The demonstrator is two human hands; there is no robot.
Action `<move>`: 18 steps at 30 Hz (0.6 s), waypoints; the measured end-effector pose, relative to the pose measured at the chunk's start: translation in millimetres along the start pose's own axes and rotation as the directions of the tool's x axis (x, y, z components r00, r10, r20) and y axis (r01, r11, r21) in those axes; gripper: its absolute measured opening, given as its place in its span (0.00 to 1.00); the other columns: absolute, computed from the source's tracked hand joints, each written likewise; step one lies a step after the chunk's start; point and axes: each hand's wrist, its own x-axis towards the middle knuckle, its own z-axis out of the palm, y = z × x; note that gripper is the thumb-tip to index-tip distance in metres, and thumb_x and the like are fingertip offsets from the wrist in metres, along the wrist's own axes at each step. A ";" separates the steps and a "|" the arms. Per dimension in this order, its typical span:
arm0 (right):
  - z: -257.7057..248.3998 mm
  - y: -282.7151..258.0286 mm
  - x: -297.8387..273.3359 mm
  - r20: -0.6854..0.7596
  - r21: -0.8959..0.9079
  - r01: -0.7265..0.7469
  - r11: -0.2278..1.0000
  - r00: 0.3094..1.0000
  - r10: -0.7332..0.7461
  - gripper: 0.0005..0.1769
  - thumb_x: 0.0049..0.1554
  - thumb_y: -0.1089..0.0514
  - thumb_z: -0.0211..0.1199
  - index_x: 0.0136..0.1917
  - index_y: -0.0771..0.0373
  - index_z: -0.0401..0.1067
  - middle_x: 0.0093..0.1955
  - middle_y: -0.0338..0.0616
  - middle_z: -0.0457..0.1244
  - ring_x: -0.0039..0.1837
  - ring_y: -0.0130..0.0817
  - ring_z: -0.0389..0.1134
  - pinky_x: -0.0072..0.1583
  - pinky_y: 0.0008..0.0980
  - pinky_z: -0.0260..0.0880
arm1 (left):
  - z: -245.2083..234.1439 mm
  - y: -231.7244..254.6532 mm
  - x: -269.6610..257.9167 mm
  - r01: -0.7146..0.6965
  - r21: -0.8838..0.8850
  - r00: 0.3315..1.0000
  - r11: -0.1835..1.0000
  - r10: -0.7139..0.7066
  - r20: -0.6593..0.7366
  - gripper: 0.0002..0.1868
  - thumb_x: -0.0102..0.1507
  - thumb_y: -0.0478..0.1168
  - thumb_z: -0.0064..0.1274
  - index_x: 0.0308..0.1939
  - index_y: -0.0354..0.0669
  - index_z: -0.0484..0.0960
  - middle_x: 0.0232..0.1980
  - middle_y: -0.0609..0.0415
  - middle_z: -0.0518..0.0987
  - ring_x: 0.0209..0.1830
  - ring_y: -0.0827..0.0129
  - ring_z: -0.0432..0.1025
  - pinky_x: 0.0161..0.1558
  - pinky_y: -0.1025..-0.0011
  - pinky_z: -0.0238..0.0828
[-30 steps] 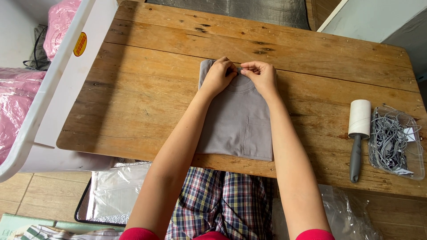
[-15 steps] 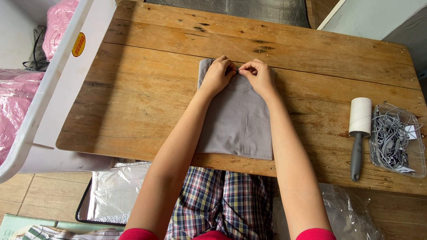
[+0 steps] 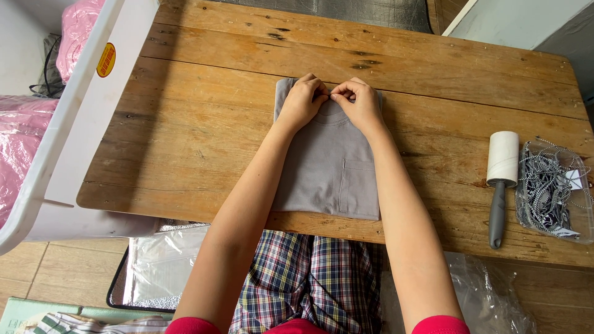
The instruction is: A person uses a lint roller on a t-shirt, folds it, and packages it into a plastic bag.
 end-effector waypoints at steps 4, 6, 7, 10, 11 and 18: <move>1.1 -1.2 -0.3 -0.009 -0.002 0.007 1.000 1.000 -0.007 0.04 0.44 0.65 0.61 0.35 0.59 0.70 0.33 0.39 0.59 0.36 0.27 0.62 0.40 0.22 0.62 | 0.3 -0.1 -0.4 0.001 0.000 1.000 1.000 -0.001 0.000 0.05 0.49 0.35 0.52 0.24 0.42 0.71 0.28 0.50 0.68 0.33 0.54 0.66 0.35 0.63 0.63; 1.0 -1.1 0.4 -0.009 0.005 0.008 1.000 1.000 -0.008 0.04 0.44 0.65 0.60 0.35 0.59 0.70 0.33 0.39 0.59 0.36 0.27 0.62 0.40 0.22 0.61 | 0.2 -0.7 0.3 0.002 -0.002 1.000 1.000 -0.002 -0.001 0.05 0.49 0.35 0.52 0.24 0.42 0.71 0.28 0.50 0.68 0.34 0.54 0.66 0.35 0.63 0.63; 1.3 0.2 0.4 -0.006 0.009 0.011 1.000 1.000 -0.011 0.04 0.43 0.65 0.60 0.35 0.59 0.70 0.33 0.40 0.59 0.36 0.28 0.62 0.40 0.22 0.62 | 0.7 -1.5 0.3 -0.003 -0.001 1.000 1.000 0.003 -0.001 0.05 0.49 0.35 0.52 0.24 0.42 0.71 0.28 0.50 0.67 0.33 0.54 0.66 0.35 0.63 0.63; 0.8 -0.2 0.2 -0.006 0.017 0.012 1.000 1.000 -0.012 0.04 0.43 0.65 0.60 0.35 0.59 0.71 0.33 0.40 0.59 0.36 0.28 0.62 0.40 0.23 0.61 | 0.4 -1.8 0.3 -0.008 0.000 1.000 1.000 0.008 0.000 0.05 0.49 0.35 0.52 0.24 0.42 0.71 0.28 0.50 0.67 0.33 0.54 0.66 0.36 0.64 0.63; 0.4 -1.0 0.2 -0.009 0.020 0.012 1.000 1.000 -0.012 0.04 0.43 0.65 0.60 0.35 0.59 0.71 0.33 0.40 0.59 0.36 0.28 0.62 0.40 0.23 0.61 | 0.1 -1.5 0.3 -0.008 0.000 1.000 1.000 0.008 0.002 0.05 0.49 0.35 0.52 0.25 0.42 0.71 0.28 0.50 0.68 0.34 0.54 0.66 0.36 0.64 0.63; 0.3 -3.1 -0.7 -0.008 0.017 0.005 1.000 1.000 -0.005 0.04 0.43 0.65 0.60 0.35 0.59 0.71 0.33 0.41 0.59 0.36 0.29 0.62 0.40 0.23 0.61 | 0.1 -1.4 -0.3 -0.010 -0.009 1.000 1.000 0.010 -0.002 0.05 0.49 0.35 0.52 0.25 0.42 0.71 0.28 0.51 0.68 0.33 0.55 0.66 0.36 0.64 0.63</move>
